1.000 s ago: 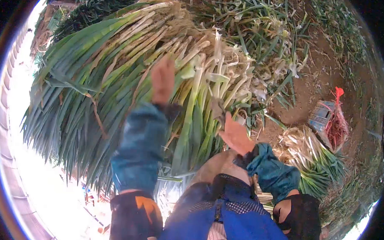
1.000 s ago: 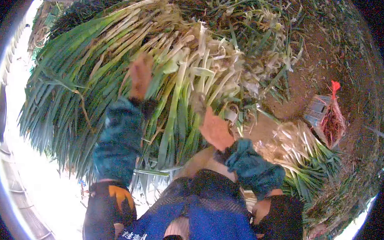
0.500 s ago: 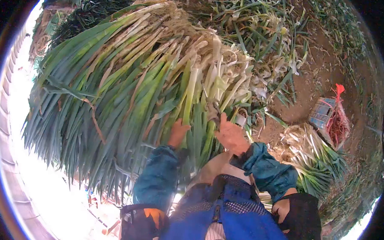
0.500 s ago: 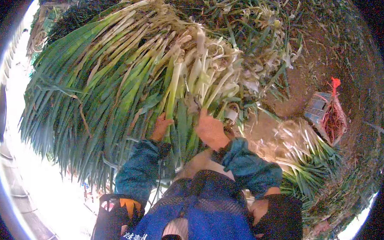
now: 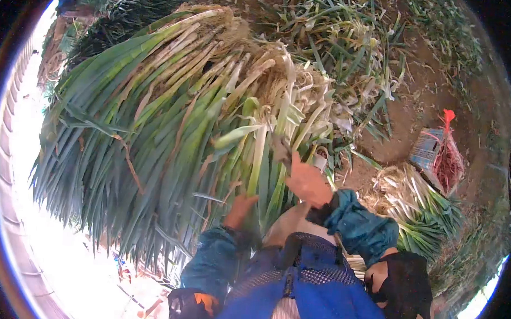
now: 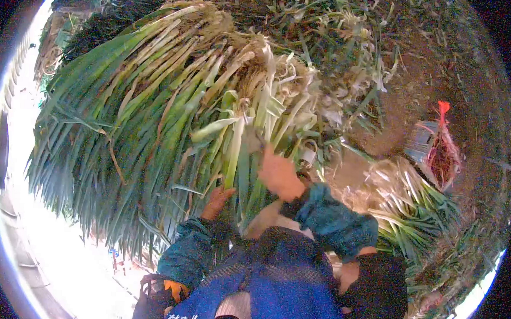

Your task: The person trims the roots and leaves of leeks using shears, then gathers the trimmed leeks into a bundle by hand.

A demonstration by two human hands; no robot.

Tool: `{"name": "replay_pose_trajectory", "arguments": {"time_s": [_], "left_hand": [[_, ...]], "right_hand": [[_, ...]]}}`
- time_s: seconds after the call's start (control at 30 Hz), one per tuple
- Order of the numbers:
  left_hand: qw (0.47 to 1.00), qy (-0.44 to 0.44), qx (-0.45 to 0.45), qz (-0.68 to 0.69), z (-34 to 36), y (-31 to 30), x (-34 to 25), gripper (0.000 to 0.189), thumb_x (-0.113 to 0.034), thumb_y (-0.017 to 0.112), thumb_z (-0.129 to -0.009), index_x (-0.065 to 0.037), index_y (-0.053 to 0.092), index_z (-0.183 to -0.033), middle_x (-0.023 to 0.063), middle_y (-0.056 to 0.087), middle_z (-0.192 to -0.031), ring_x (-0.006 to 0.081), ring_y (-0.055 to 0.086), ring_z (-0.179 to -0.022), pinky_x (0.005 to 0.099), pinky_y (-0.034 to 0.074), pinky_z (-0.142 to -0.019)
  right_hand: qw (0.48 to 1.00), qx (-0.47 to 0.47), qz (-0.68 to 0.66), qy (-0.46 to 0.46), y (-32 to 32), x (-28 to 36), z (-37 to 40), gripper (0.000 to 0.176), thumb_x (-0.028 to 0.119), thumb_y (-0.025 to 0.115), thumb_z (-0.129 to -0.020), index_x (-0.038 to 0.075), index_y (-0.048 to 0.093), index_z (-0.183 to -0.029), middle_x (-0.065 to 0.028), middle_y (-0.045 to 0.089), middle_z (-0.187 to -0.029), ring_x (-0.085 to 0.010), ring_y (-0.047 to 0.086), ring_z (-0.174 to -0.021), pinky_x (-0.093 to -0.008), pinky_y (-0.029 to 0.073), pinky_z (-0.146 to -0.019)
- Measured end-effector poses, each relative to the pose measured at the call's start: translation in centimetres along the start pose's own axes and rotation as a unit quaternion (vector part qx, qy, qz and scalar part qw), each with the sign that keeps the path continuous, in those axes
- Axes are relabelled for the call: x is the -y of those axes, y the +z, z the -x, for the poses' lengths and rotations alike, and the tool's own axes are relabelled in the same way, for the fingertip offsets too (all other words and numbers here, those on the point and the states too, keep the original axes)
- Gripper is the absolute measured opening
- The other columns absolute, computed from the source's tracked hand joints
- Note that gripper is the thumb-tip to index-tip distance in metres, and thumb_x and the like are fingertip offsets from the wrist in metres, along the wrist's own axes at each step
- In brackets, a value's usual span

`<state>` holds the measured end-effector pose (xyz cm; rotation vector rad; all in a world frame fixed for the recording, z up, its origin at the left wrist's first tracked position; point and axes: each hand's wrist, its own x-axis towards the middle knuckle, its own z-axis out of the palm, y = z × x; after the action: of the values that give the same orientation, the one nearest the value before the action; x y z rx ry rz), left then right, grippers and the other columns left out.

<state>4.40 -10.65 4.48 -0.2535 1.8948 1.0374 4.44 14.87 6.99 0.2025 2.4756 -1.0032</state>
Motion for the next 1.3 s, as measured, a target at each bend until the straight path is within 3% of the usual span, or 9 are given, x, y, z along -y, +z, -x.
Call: {"name": "replay_pose_trajectory", "arguments": {"time_s": [0.1,0.3,0.6,0.63,0.83,1.0,1.1,1.2,1.3], "left_hand": [[0.999,0.046,-0.028,0.007,-0.7,0.6,1.9,0.042,-0.034,0.059,-0.079,0.002,0.059,-0.101,0.0182,0.058,-0.092,0.0285,0.053,-0.089,0.0388,0.041,-0.076],[0.995,0.069,-0.054,-0.054,0.1,0.6,1.6,0.041,-0.033,0.058,-0.08,0.002,0.059,-0.101,0.0168,0.06,-0.096,0.0275,0.054,-0.09,0.0395,0.041,-0.078],[0.999,0.033,-0.013,0.019,-0.2,0.5,2.1,0.041,-0.033,0.058,-0.081,0.002,0.059,-0.102,0.0151,0.062,-0.092,0.026,0.056,-0.086,0.0381,0.043,-0.075],[0.999,0.032,-0.012,0.031,-0.1,0.6,2.1,0.041,-0.033,0.058,-0.081,0.002,0.059,-0.102,0.015,0.061,-0.091,0.0261,0.056,-0.085,0.038,0.043,-0.075],[0.997,0.04,-0.049,0.035,0.0,0.8,3.4,0.044,-0.035,0.058,-0.081,0.0,0.058,-0.107,0.0136,0.06,-0.091,0.0255,0.054,-0.083,0.0361,0.042,-0.076],[0.995,0.047,-0.005,0.082,-0.9,0.1,3.4,0.041,-0.031,0.059,-0.081,-0.003,0.058,-0.11,0.0041,0.06,-0.092,0.0162,0.053,-0.085,0.0299,0.042,-0.075],[0.993,0.073,-0.072,0.052,0.7,0.1,-3.0,0.039,-0.033,0.056,-0.082,-0.001,0.06,-0.105,0.0134,0.059,-0.092,0.0237,0.055,-0.086,0.0362,0.042,-0.074],[0.995,0.073,-0.059,0.033,-3.1,-0.6,-5.1,0.038,-0.032,0.056,-0.082,0.0,0.061,-0.102,0.0157,0.06,-0.091,0.0231,0.056,-0.085,0.0365,0.043,-0.073],[0.968,0.249,-0.008,0.035,-10.3,0.7,-3.4,0.036,-0.03,0.054,-0.082,0.001,0.06,-0.1,0.0215,0.06,-0.091,0.0292,0.058,-0.086,0.0386,0.043,-0.074]], "right_hand": [[0.991,0.104,-0.012,0.085,-1.2,2.7,3.4,0.067,0.031,0.059,-0.077,-0.01,0.03,-0.121,-0.0251,0.06,-0.079,-0.0414,0.059,-0.076,-0.0481,0.047,-0.063],[0.998,-0.017,-0.049,0.02,-0.5,0.2,-0.8,0.052,0.027,0.056,-0.077,-0.007,0.034,-0.109,-0.0272,0.058,-0.076,-0.0428,0.058,-0.071,-0.0492,0.047,-0.061],[0.998,0.031,-0.052,0.024,0.6,1.7,3.4,0.045,0.02,0.054,-0.076,-0.007,0.035,-0.106,-0.0247,0.057,-0.068,-0.0427,0.058,-0.067,-0.0494,0.046,-0.057],[0.999,-0.014,-0.024,-0.019,0.9,1.3,2.9,0.042,0.019,0.055,-0.076,-0.006,0.035,-0.103,-0.0241,0.057,-0.068,-0.0424,0.058,-0.068,-0.0493,0.046,-0.058],[0.995,-0.099,-0.003,0.001,0.6,-0.2,-4.8,0.035,0.018,0.052,-0.076,-0.006,0.041,-0.098,-0.0229,0.06,-0.067,-0.0412,0.06,-0.061,-0.048,0.049,-0.054],[0.997,0.015,-0.069,0.001,-1.5,1.4,1.9,0.045,0.024,0.056,-0.077,-0.006,0.036,-0.103,-0.0259,0.058,-0.072,-0.0433,0.058,-0.07,-0.0491,0.046,-0.061],[0.995,0.042,-0.085,0.029,-3.5,2.4,4.1,0.049,0.027,0.057,-0.078,-0.006,0.034,-0.108,-0.0272,0.057,-0.076,-0.0445,0.056,-0.075,-0.0487,0.045,-0.065],[0.996,0.065,-0.05,0.039,-5.0,4.4,5.3,0.053,0.026,0.056,-0.079,-0.006,0.032,-0.113,-0.0269,0.058,-0.077,-0.044,0.057,-0.076,-0.0484,0.045,-0.065],[0.993,0.107,-0.031,0.031,-4.5,4.2,4.4,0.058,0.025,0.056,-0.079,-0.007,0.03,-0.119,-0.0263,0.058,-0.078,-0.0428,0.058,-0.077,-0.048,0.046,-0.064]]}}
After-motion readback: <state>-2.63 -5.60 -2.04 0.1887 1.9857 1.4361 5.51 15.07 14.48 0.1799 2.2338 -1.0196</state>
